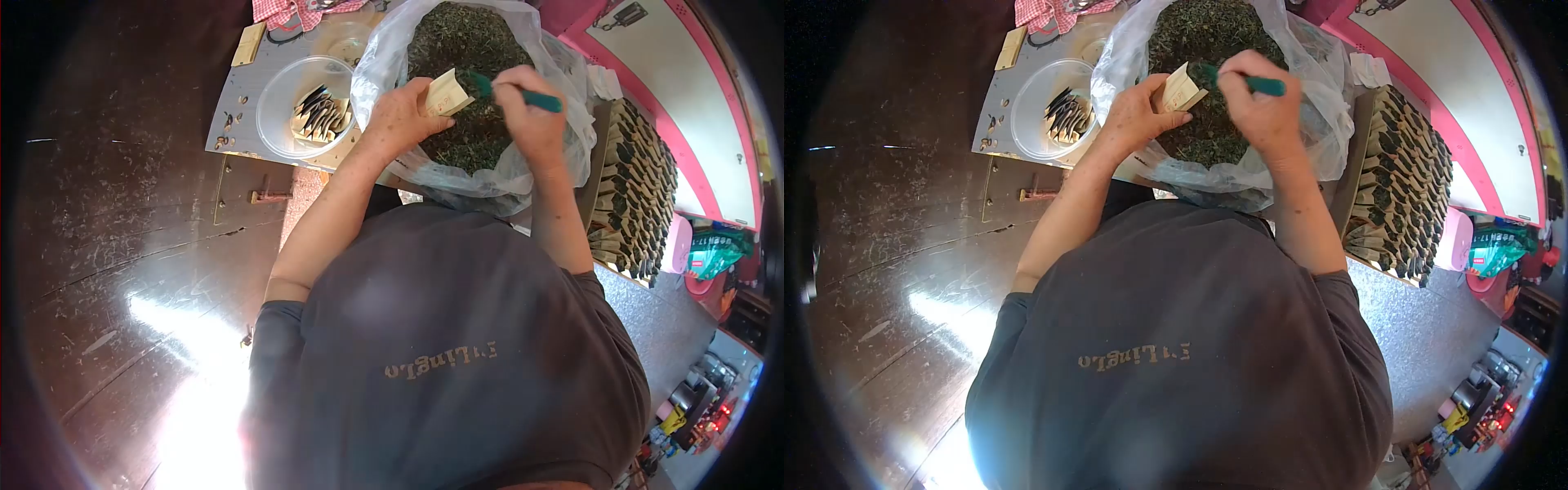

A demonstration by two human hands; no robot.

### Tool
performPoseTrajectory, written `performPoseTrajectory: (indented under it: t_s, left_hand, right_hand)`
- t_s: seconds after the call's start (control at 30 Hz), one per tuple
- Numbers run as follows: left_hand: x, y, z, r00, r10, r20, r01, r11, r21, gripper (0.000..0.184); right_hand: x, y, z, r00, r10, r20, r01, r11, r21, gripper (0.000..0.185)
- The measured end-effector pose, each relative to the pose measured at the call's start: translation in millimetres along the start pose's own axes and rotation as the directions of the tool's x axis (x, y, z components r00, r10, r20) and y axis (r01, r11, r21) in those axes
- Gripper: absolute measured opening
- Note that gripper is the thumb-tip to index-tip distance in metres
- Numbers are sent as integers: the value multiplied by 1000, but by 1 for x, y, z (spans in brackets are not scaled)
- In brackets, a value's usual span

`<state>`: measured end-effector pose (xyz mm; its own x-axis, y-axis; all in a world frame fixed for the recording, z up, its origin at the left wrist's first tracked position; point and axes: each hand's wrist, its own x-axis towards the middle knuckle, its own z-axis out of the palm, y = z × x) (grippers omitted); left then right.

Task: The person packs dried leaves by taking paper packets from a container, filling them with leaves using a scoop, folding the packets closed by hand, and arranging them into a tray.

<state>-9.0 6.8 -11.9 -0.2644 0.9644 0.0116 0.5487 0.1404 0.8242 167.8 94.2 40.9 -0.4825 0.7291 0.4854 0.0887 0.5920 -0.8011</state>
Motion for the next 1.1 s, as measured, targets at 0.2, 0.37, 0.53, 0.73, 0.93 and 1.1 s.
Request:
performPoseTrajectory:
  t_s: [0.2, 0.37, 0.53, 0.73, 0.93, 1.1]
  left_hand:
    - [0, -2, 1, 1000, 1, 0, -1, 1000, -25, 62]
    - [0, 2, -2, 1000, -3, 9, 3, 1000, 18, 62]
    - [0, 0, 2, 999, 34, -27, -32, 998, 49, 59]
    - [-1, 1, 0, 1000, -4, -8, 4, 1000, 17, 58]
    - [-1, -1, 1, 999, 28, -24, -28, 1000, 11, 57]
    - [-1, 1, 1, 1000, 0, 5, 0, 999, 41, 58]
  right_hand:
    - [1, 29, -21, 979, 136, -149, -144, 989, -44, 8]
    - [-29, 85, 10, 941, 330, 73, -307, 924, -226, 13]
    - [-32, 84, 27, 874, 469, 126, -472, 882, -14, 15]
    - [-17, 67, -9, 807, 591, 2, -555, 756, 346, 13]
    - [-5, 49, -27, 848, 528, -39, -441, 745, 500, 13]
    - [-4, 20, -7, 883, 469, 17, -453, 842, 292, 11]
